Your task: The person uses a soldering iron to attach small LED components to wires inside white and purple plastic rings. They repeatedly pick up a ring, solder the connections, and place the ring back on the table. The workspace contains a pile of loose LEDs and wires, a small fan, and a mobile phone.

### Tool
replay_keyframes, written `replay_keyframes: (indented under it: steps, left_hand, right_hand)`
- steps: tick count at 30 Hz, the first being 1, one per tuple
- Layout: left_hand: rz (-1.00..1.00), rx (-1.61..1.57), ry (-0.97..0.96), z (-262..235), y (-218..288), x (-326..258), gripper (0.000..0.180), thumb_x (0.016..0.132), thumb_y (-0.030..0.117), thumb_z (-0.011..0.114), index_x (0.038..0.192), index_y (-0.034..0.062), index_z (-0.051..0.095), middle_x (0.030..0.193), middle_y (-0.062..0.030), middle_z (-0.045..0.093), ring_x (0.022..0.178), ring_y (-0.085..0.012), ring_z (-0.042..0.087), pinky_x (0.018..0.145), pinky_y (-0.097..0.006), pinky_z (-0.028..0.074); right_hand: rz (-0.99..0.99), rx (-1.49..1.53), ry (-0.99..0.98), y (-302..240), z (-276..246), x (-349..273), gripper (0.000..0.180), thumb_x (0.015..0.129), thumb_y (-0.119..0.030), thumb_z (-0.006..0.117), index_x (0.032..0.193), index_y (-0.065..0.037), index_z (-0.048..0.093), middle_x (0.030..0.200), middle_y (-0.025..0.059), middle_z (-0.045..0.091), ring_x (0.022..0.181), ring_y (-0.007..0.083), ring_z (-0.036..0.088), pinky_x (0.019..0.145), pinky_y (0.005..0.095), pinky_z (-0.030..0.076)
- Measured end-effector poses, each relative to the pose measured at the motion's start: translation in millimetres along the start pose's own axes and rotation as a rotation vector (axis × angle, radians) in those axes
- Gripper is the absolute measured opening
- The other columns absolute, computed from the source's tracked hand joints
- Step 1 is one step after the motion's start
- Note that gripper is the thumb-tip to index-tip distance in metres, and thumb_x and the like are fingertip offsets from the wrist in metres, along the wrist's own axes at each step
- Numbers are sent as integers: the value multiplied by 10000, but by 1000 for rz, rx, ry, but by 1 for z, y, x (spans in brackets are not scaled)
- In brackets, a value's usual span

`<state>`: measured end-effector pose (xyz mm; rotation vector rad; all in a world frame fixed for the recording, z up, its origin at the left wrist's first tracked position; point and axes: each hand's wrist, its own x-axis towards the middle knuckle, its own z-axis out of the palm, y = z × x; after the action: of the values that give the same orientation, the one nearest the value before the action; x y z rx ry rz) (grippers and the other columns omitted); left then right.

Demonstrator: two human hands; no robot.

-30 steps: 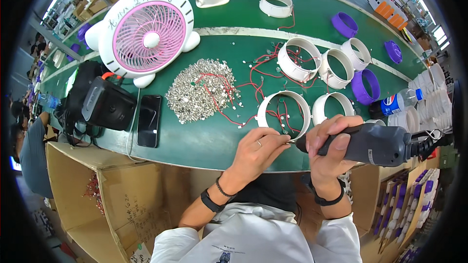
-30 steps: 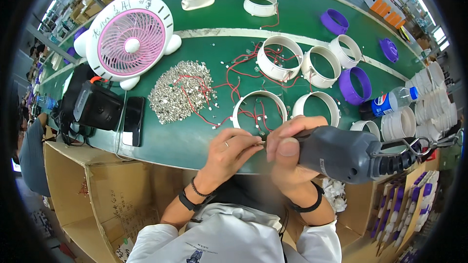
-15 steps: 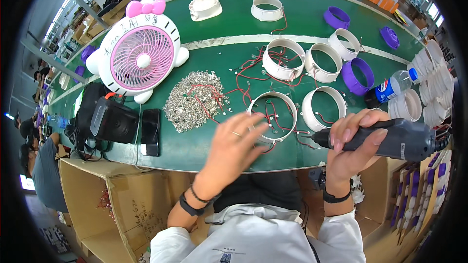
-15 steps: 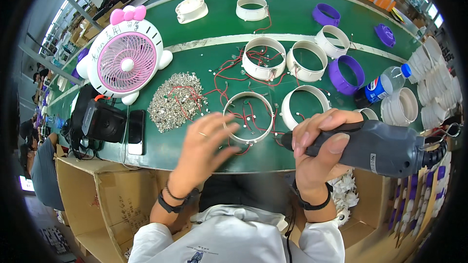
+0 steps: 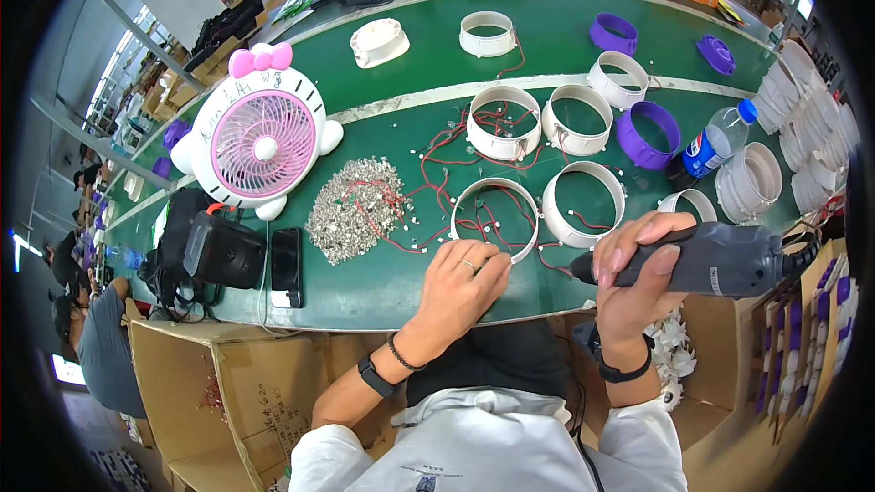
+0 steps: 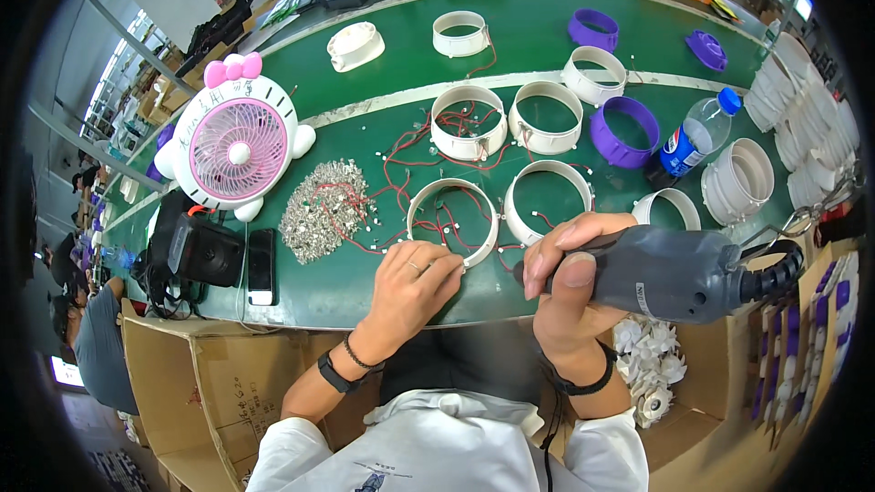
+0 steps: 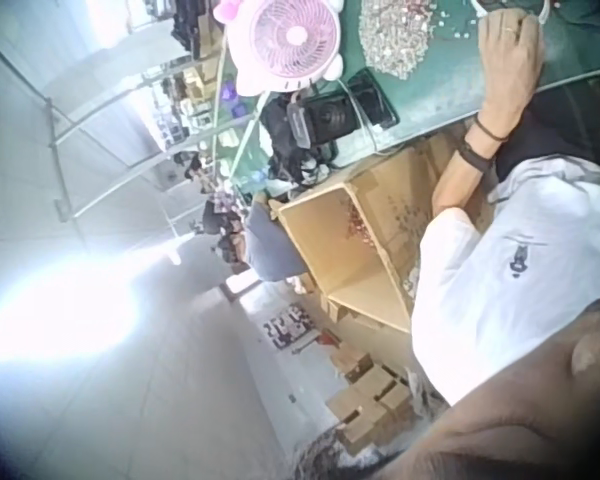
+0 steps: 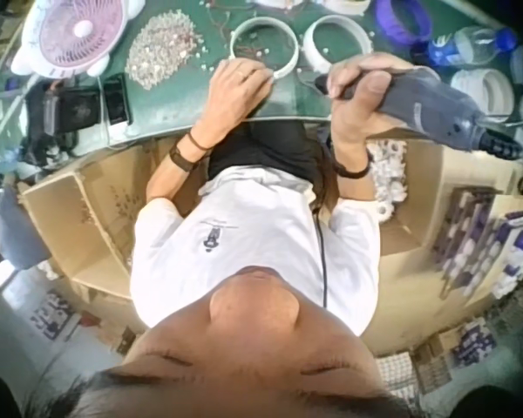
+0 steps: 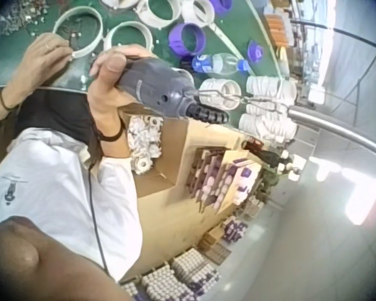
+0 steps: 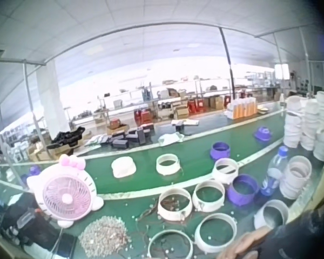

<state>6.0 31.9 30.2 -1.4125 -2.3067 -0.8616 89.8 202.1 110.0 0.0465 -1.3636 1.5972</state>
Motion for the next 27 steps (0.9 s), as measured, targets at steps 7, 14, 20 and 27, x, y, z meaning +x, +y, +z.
replay_keyframes:
  steps: [7, 14, 20, 27]
  left_hand:
    - [-234, -215, 98, -48, -3, 21, 194, 827, 55, 778, 1012, 47, 721, 1049, -109, 713, 984, -278, 676, 858, -399, 535]
    - [25, 6, -190, -55, 7, 41, 534, 758, 186, 839, 1245, 113, 632, 1229, -82, 638, 1150, -293, 583, 956, -424, 437]
    - [89, -22, -241, -77, 17, 52, 314, 766, 39, 768, 1064, 114, 701, 967, -24, 687, 958, -245, 640, 881, -394, 454]
    - [-61, 60, -32, -73, -101, 189, 191, 816, 63, 752, 999, 33, 708, 944, -143, 722, 905, -346, 681, 809, -427, 517]
  right_hand:
    - [23, 46, 43, -8, -13, 0, 404, 999, -395, 644, 1038, -40, 456, 686, 53, 537, 474, 93, 465, 445, 243, 426]
    - [9, 20, 59, -12, -23, 0, 413, 1001, -412, 635, 1035, -46, 448, 685, 49, 538, 476, 95, 467, 459, 242, 435]
    - [10, 35, 81, -14, -38, 5, 457, 986, -453, 643, 1028, -52, 428, 679, 35, 509, 473, 90, 469, 433, 237, 421]
    - [-10, 0, 79, -19, -56, 11, 533, 967, -499, 635, 1039, -31, 390, 722, 57, 520, 483, 113, 498, 430, 242, 440]
